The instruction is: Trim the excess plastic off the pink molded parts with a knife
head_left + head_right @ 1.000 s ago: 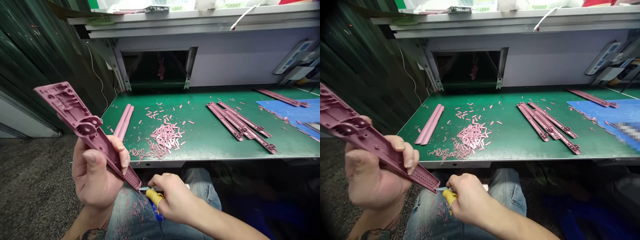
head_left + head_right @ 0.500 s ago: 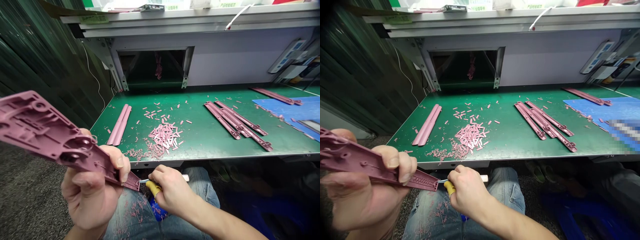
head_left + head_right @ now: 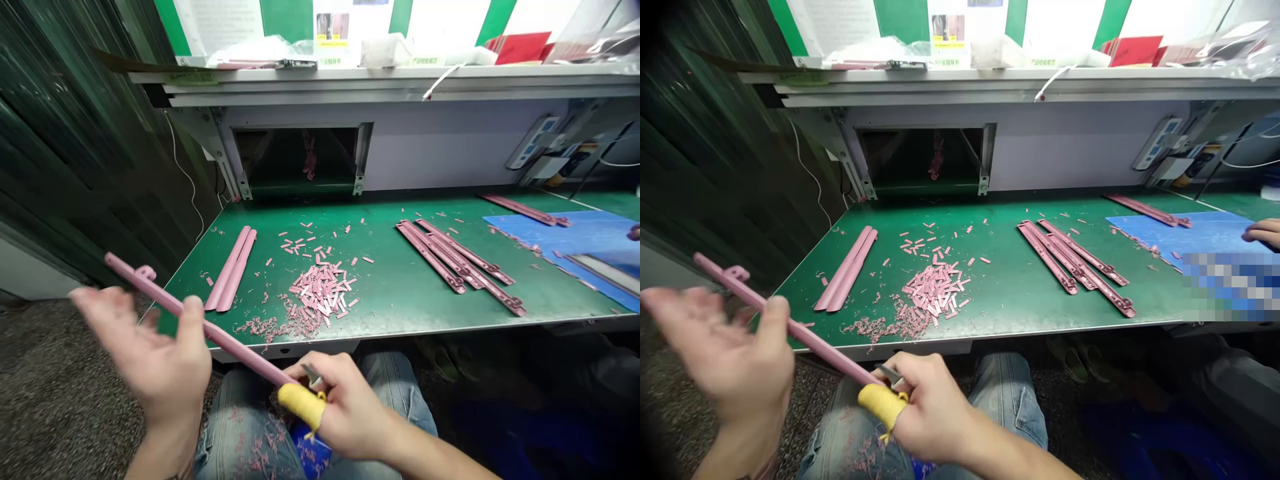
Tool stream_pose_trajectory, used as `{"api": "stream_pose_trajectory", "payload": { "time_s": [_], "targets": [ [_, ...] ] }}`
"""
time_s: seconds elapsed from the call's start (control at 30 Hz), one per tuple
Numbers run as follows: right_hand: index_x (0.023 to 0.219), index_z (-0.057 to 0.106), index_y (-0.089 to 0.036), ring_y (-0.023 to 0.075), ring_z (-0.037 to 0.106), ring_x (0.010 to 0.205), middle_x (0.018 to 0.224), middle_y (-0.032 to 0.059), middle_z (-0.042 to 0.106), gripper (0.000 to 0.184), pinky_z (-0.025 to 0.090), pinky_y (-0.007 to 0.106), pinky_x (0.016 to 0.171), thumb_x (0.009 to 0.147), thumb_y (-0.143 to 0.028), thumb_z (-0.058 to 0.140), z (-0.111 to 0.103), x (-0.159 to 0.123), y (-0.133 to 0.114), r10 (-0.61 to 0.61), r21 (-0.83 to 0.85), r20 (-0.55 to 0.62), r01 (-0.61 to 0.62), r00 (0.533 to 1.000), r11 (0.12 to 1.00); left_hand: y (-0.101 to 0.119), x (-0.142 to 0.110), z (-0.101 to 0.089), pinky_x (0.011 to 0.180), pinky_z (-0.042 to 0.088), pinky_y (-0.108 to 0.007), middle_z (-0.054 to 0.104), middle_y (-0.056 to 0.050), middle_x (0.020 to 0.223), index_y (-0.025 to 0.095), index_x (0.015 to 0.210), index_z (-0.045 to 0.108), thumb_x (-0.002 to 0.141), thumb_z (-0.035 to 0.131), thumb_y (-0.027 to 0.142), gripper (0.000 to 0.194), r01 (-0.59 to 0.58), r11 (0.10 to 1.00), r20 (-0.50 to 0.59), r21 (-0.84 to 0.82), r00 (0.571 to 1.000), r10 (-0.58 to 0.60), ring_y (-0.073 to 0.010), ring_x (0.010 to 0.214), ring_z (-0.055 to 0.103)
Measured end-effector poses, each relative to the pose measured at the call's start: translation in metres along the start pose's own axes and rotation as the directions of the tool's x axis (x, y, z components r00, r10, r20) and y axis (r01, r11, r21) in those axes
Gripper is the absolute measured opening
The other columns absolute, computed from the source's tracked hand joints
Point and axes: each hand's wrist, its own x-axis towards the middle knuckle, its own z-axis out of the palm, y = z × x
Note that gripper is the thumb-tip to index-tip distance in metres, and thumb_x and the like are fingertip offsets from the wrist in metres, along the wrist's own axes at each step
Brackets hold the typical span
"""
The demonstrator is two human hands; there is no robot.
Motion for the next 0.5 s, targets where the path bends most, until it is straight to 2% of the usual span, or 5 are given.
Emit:
{"api": "stream_pose_trajectory", "payload": {
  "time_s": [0.07,0.13,0.23,0.37,0.5],
  "targets": [
    [0.083,0.066,-0.015,0.0071,0.043,0.049,0.060,-0.0035,0.053,0.029,0.033,0.018,0.045,0.082,-0.044,0.067,-0.017,0.005,-0.008,0.107,0.079,0.068,-0.112,0.992,0.990,-0.003,-0.012,-0.002,0.108,0.017,-0.063,0.015,0.000,0.160,0.041,0.150,0.008,0.086,0.062,0.027,0.084,-0.269,0.954,0.070,0.135,0.963,0.262,-0.0396,0.143,0.010],
    [0.084,0.063,-0.015,0.0078,0.048,0.052,0.063,-0.0027,0.055,0.033,0.037,0.018,0.047,0.081,-0.048,0.068,-0.034,0.008,-0.014,0.135,0.183,0.174,-0.167,0.975,0.969,-0.002,-0.021,-0.005,0.108,0.027,-0.061,0.049,-0.007,0.143,0.030,0.144,0.038,0.081,0.066,0.018,0.070,-0.522,0.849,0.341,0.086,0.816,0.467,-0.0366,0.132,0.040],
    [0.096,0.059,-0.016,0.0104,0.055,0.062,0.074,0.0008,0.060,0.033,0.044,0.020,0.054,0.090,-0.048,0.056,-0.050,0.010,-0.020,0.076,0.197,0.281,-0.135,0.957,0.971,-0.003,-0.020,-0.013,0.098,0.046,-0.042,0.067,-0.009,0.122,0.025,0.142,0.043,0.086,0.053,0.007,0.059,-0.578,0.808,0.570,-0.112,0.629,0.529,-0.0253,0.114,0.058],
    [0.104,0.059,-0.019,0.0120,0.055,0.075,0.089,0.0035,0.060,0.029,0.046,0.024,0.069,0.101,-0.034,0.034,-0.056,0.007,-0.018,-0.082,-0.141,0.181,0.108,0.980,0.984,-0.009,-0.006,-0.026,0.105,0.039,-0.039,0.063,-0.005,0.129,0.028,0.142,0.044,0.089,0.049,0.010,0.056,-0.583,0.809,0.636,-0.071,0.598,0.487,-0.0228,0.123,0.053],
    [0.101,0.059,-0.019,0.0138,0.056,0.073,0.086,0.0032,0.064,0.029,0.042,0.024,0.064,0.098,-0.042,0.043,-0.045,0.009,-0.011,-0.263,-0.511,0.231,0.347,0.937,0.786,-0.006,0.005,-0.034,0.115,0.022,-0.046,0.060,0.001,0.134,0.030,0.138,0.048,0.092,0.040,0.009,0.052,-0.632,0.773,0.638,-0.046,0.577,0.510,-0.0230,0.135,0.040]
  ]
}}
